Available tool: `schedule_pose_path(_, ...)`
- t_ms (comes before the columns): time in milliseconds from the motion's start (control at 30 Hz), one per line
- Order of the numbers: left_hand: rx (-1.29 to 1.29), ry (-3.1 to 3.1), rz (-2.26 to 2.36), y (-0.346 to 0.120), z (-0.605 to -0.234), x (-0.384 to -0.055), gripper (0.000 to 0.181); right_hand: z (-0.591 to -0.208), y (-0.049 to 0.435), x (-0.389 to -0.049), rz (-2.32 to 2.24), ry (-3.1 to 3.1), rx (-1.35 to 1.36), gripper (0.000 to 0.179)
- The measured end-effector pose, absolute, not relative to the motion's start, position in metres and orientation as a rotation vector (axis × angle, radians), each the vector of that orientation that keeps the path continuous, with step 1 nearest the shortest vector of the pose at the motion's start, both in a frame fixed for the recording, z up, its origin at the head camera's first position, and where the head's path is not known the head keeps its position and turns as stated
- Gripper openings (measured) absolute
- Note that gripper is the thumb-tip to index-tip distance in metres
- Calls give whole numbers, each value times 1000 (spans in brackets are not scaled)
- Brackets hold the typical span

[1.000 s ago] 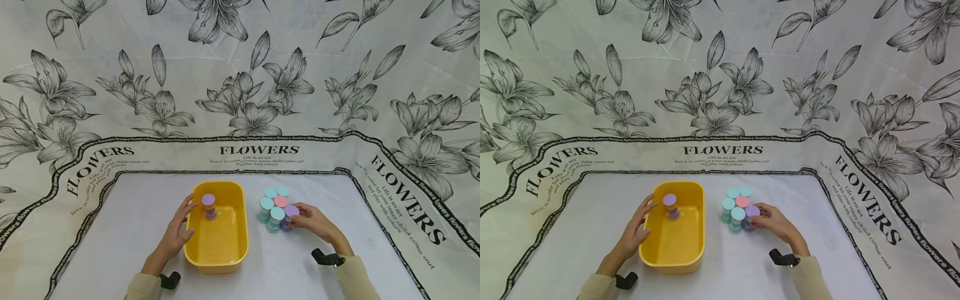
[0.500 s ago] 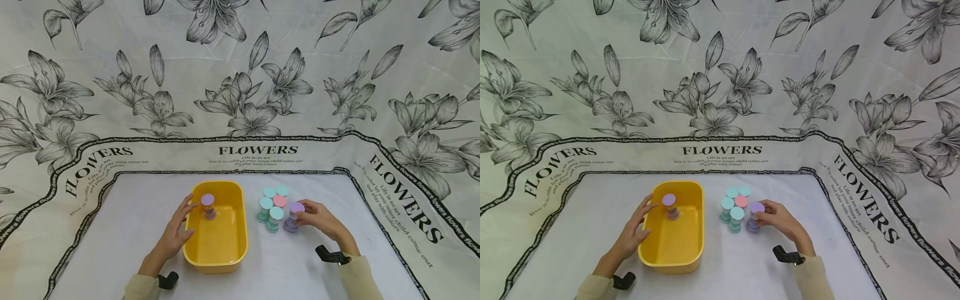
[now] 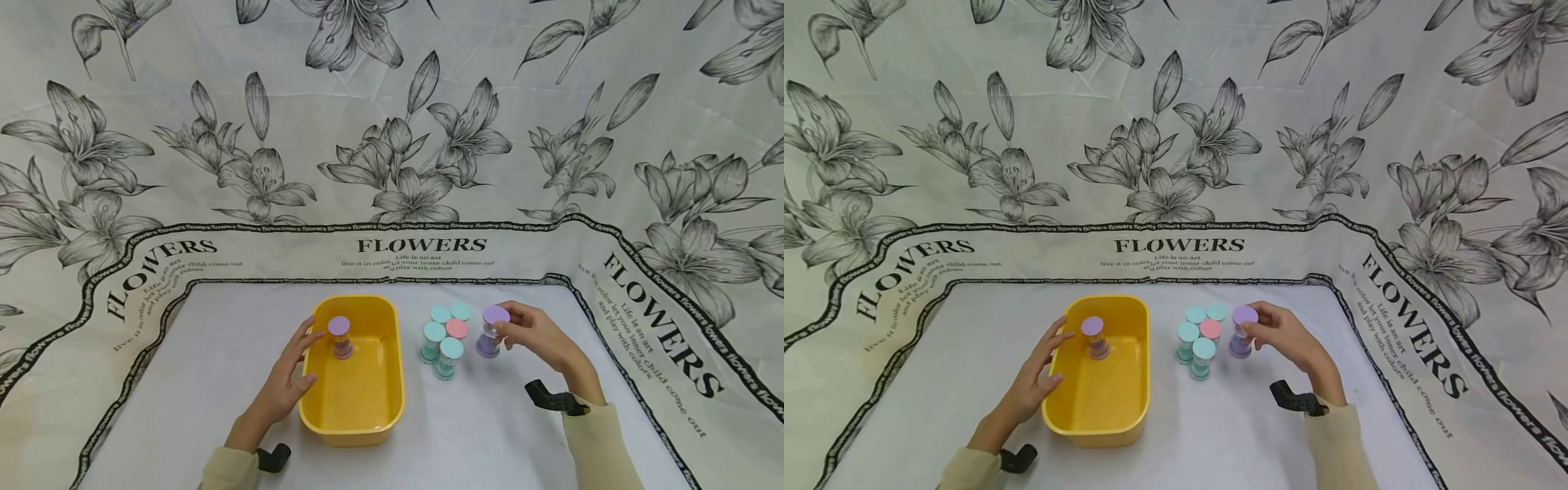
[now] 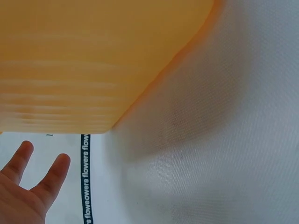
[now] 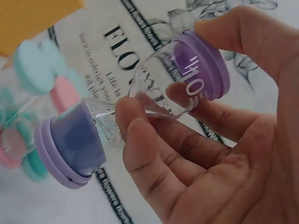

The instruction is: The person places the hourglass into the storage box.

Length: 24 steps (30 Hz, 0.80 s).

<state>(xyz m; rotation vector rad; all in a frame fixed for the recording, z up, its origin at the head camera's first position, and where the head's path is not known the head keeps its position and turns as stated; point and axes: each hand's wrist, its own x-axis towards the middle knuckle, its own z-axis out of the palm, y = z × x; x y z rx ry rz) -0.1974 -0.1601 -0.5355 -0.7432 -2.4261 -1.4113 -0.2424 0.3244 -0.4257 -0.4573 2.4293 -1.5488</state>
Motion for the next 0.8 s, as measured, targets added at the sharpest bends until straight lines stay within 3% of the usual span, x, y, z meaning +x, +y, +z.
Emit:
schedule_pose_path(233, -744, -2406, -1404, -160, -538, -198, 60, -405, 308, -246, -1605, 2407, -602, 29)
schedule_pose_path(800, -740, -2433, -1366, -159, -535, -199, 63, -363, 225, -271, -1482, 2293, -748, 33)
